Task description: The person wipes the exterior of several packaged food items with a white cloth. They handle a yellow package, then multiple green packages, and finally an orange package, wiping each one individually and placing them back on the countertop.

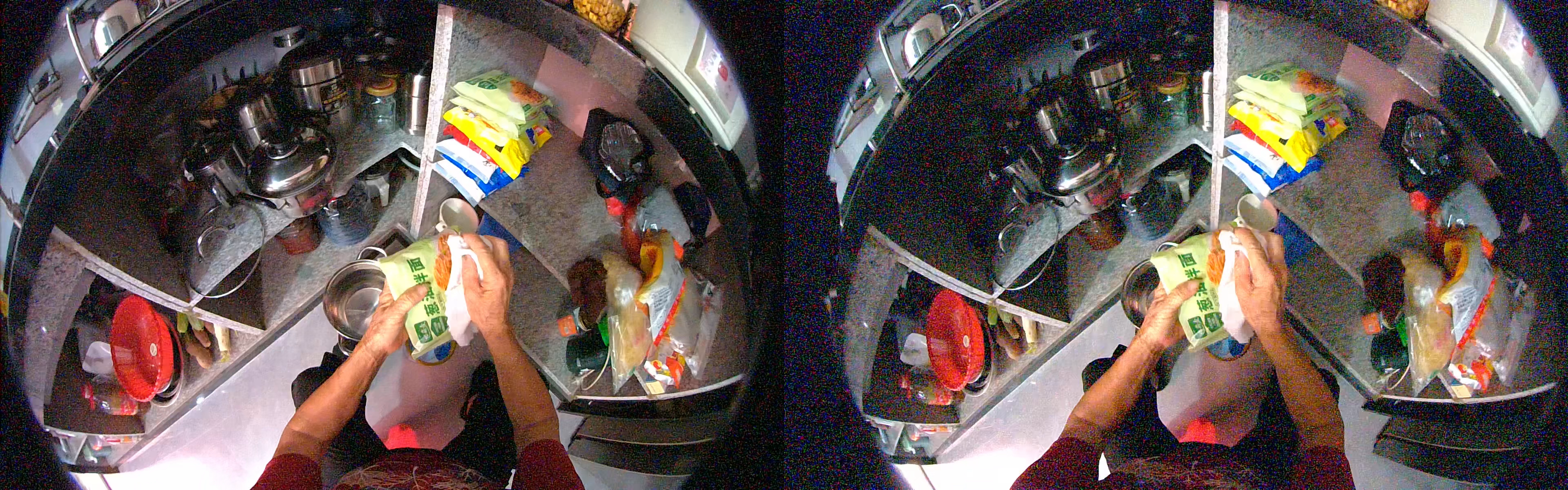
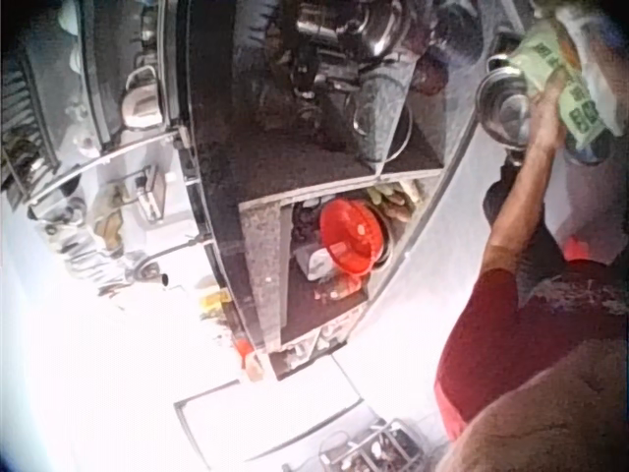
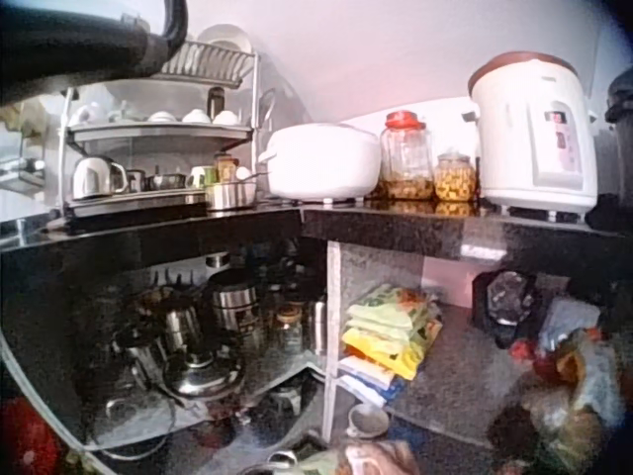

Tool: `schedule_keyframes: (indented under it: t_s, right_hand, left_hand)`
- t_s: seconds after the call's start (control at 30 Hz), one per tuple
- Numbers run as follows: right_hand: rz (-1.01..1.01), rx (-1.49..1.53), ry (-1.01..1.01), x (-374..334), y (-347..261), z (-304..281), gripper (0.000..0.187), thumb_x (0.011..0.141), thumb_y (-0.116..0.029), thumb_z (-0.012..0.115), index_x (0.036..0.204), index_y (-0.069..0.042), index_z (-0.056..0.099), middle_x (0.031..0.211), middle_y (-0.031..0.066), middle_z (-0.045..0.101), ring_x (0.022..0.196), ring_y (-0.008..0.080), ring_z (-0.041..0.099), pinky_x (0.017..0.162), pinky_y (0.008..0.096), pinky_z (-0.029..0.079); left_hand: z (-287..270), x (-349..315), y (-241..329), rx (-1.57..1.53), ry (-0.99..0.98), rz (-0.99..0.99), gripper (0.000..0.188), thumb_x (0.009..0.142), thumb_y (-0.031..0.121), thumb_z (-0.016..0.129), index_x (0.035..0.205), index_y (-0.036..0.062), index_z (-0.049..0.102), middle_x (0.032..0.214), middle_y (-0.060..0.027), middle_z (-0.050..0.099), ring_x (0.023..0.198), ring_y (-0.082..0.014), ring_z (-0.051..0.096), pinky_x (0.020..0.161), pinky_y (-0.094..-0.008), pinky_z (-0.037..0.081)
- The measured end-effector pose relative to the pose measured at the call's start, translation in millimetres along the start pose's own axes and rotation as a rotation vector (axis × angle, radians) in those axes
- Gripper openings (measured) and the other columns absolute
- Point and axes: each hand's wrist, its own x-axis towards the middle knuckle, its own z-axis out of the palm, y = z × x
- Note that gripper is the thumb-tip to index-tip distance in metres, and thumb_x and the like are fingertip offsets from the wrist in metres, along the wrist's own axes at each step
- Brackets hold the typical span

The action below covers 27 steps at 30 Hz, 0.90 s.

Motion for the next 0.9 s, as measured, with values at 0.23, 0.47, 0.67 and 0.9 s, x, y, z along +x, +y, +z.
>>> schedule_keyframes:
  t_s: [0.23,0.47,0.67,0.9]
  right_hand:
    - [-0.302,-0.001,-0.183,-13,-17,1,0.035,0.069,-0.007,0.065,0.103,-0.012,0.062,0.1,0.0158,0.048,0.09,0.0328,0.051,0.075,0.0412,0.045]
    - [-0.079,-0.341,-0.201,1,-2,-17,0.028,0.075,-0.008,0.059,0.102,-0.009,0.064,0.105,0.0174,0.048,0.089,0.0335,0.056,0.074,0.0384,0.048]
    - [-0.123,-0.019,-0.187,-5,-9,-17,0.025,0.074,-0.008,0.062,0.098,-0.012,0.062,0.103,0.0188,0.048,0.09,0.0337,0.053,0.077,0.0393,0.046]
    - [-0.039,-0.042,-0.356,-18,-27,6,0.021,0.069,-0.019,0.071,0.087,-0.011,0.064,0.086,0.0144,0.054,0.091,0.032,0.054,0.072,0.0389,0.047]
  left_hand:
    - [-8,-5,-9,0.306,-0.08,0.0,0.05,0.079,0.01,0.063,0.124,0.0095,0.04,0.11,-0.0015,0.053,0.102,-0.0125,0.05,0.087,-0.0287,0.043]
    - [-2,-9,-3,0.379,-0.12,0.001,0.047,0.078,0.009,0.062,0.121,0.009,0.043,0.11,-0.0026,0.055,0.1,-0.0138,0.052,0.087,-0.0305,0.043]
    - [1,-8,-4,0.374,-0.081,-0.043,0.044,0.08,0.016,0.062,0.119,0.0076,0.044,0.108,-0.0044,0.055,0.099,-0.0148,0.052,0.087,-0.0311,0.043]
    - [-11,-4,-7,0.784,-0.114,0.04,0.044,0.082,0.025,0.062,0.118,0.0049,0.045,0.114,-0.0077,0.051,0.103,-0.0173,0.048,0.087,-0.031,0.042]
